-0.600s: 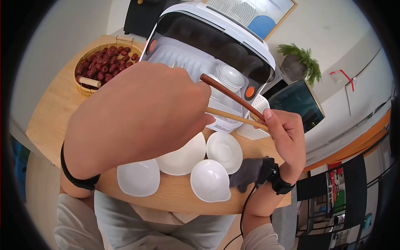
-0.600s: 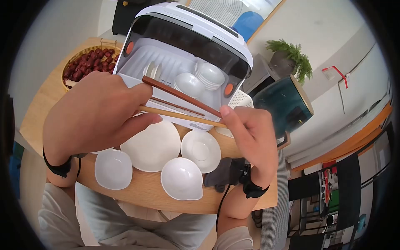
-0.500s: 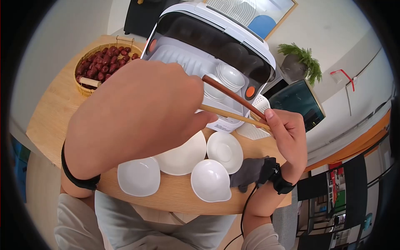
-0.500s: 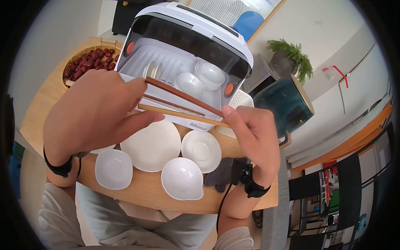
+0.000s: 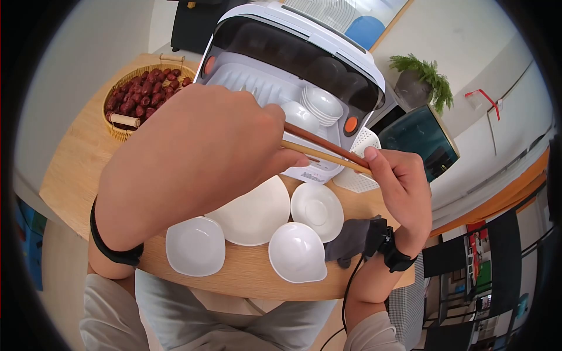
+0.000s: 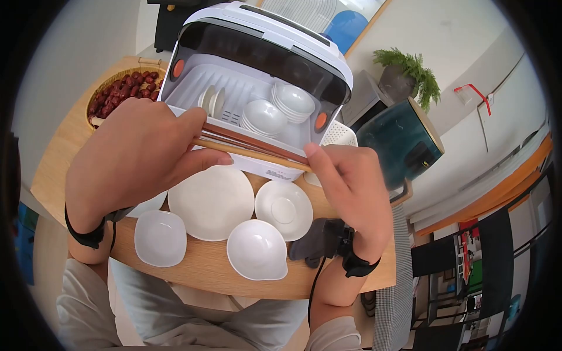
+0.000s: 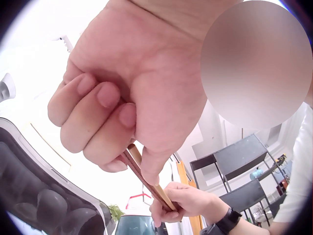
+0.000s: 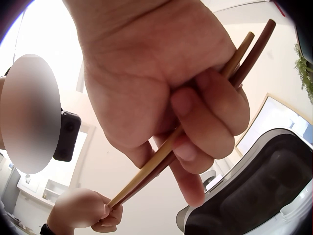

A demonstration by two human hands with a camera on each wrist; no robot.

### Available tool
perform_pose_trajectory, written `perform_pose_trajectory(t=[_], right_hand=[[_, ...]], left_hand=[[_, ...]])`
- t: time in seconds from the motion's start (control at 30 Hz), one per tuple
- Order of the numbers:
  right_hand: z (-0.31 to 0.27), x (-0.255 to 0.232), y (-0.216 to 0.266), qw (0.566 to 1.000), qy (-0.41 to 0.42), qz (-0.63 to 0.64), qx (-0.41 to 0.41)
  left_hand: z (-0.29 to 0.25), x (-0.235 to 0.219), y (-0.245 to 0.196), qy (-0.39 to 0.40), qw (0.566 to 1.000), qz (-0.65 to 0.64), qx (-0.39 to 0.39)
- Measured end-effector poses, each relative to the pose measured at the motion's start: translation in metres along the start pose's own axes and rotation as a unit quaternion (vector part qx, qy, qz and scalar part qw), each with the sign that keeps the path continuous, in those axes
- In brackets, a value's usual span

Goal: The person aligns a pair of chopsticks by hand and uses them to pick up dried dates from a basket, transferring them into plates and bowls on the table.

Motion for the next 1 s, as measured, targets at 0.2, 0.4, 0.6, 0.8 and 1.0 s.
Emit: perform_pose_trajectory(t=[0.2,0.4,0.6,0.8,1.0], right_hand=[[-0.001,0.004,0.002,0.999,0.032,0.02,-0.015],[0.0,0.002,0.004,0.994,0.098,0.033,-0.039],[-0.001,0.006,-0.002,0.988,0.116,0.093,-0.033],[0.001,0.011,-0.008,0.972,0.172,0.147,-0.069],[0.005,0.019,-0.008,0.955,0.23,0.178,-0.065]], left_hand=[[0.003,0.0,-0.002,-0.001,1.0,-0.027,0.003],[0.009,-0.006,0.0,-0.014,0.985,-0.17,0.041],[0.012,-0.013,-0.003,-0.073,0.968,-0.229,0.073],[0.016,-0.008,-0.006,-0.038,0.937,-0.344,0.052],[0.017,-0.003,-0.018,-0.049,0.929,-0.356,0.092]])
Point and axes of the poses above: each hand's wrist, its own z-axis towards the middle knuckle, its own x-axis out of the palm, y = z × x, the point moved 7 cm from there along z, towards the middle knuckle, and after that the axes turned 3 degrees about z, right-handed, at the moved point
